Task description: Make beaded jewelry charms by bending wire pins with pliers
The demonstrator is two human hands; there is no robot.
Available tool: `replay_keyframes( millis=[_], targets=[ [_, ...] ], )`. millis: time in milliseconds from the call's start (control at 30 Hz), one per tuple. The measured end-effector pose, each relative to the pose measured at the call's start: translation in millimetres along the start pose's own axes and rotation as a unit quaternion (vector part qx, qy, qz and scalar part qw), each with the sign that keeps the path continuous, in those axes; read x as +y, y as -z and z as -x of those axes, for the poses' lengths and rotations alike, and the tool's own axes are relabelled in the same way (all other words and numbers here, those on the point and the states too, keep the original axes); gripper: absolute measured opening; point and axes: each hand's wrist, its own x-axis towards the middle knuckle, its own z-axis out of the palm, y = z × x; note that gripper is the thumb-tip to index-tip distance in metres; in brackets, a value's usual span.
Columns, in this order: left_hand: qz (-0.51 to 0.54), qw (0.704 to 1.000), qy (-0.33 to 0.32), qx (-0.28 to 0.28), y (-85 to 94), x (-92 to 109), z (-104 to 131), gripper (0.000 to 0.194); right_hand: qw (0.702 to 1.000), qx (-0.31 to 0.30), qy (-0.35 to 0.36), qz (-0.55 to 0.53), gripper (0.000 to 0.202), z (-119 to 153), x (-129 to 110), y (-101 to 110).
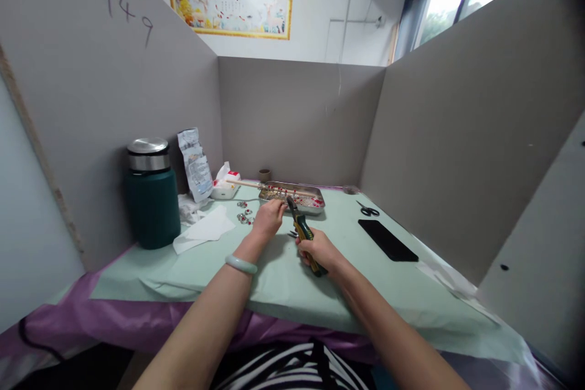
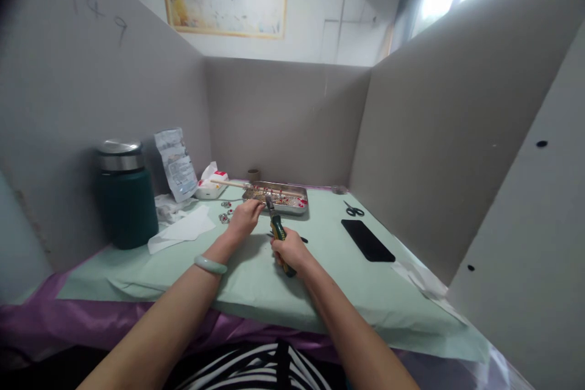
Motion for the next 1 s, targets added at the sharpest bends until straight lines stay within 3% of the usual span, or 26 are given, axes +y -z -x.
replay_keyframes(
  millis=[67,133,200,267,333,400,467,567,667,800,1000],
  targets=[
    [0.107,0.991,0.076,-0.024,2.7,-1,-3,0.025,1.0,-0.004,0.004,0.011,0.02,2,-4,-1],
    [0.268,0.943,0.177,-0.088,8.3,-2,-5,0.028,0.999,-0.011,0.014,0.027,0.019,6,-7,-1],
    [0.438,0.842,0.261,-0.176,15.8,-5,-6,0.026,0.998,-0.022,0.034,0.05,0.02,11,-11,0],
    [0.549,0.738,0.295,-0.26,22.5,-8,-7,0.023,0.996,-0.037,0.054,0.065,0.021,14,-13,0],
    [0.591,0.688,0.303,-0.293,25.1,-10,-7,0.022,0.995,-0.045,0.066,0.062,0.021,16,-12,1],
    [0.578,0.707,0.298,-0.278,22.4,-11,-6,0.024,0.996,-0.038,0.059,0.052,0.02,14,-10,2],
    [0.517,0.781,0.273,-0.22,16.4,-9,-5,0.029,0.998,-0.029,0.038,0.037,0.02,10,-7,2],
    [0.34,0.912,0.202,-0.111,7.9,-5,-4,0.031,1.0,-0.022,0.022,0.006,0.02,5,-4,2],
    [0.16,0.983,0.079,-0.032,4.5,-2,-1,0.023,1.0,-0.019,0.015,-0.014,0.021,3,-3,2],
    [-0.003,0.999,-0.048,-0.014,3.4,-2,3,0.023,0.999,-0.014,-0.005,-0.042,0.025,3,-2,2],
    [-0.089,0.994,-0.063,-0.017,1.4,-6,5,0.021,0.998,-0.016,-0.008,-0.052,0.025,0,0,3]
  ],
)
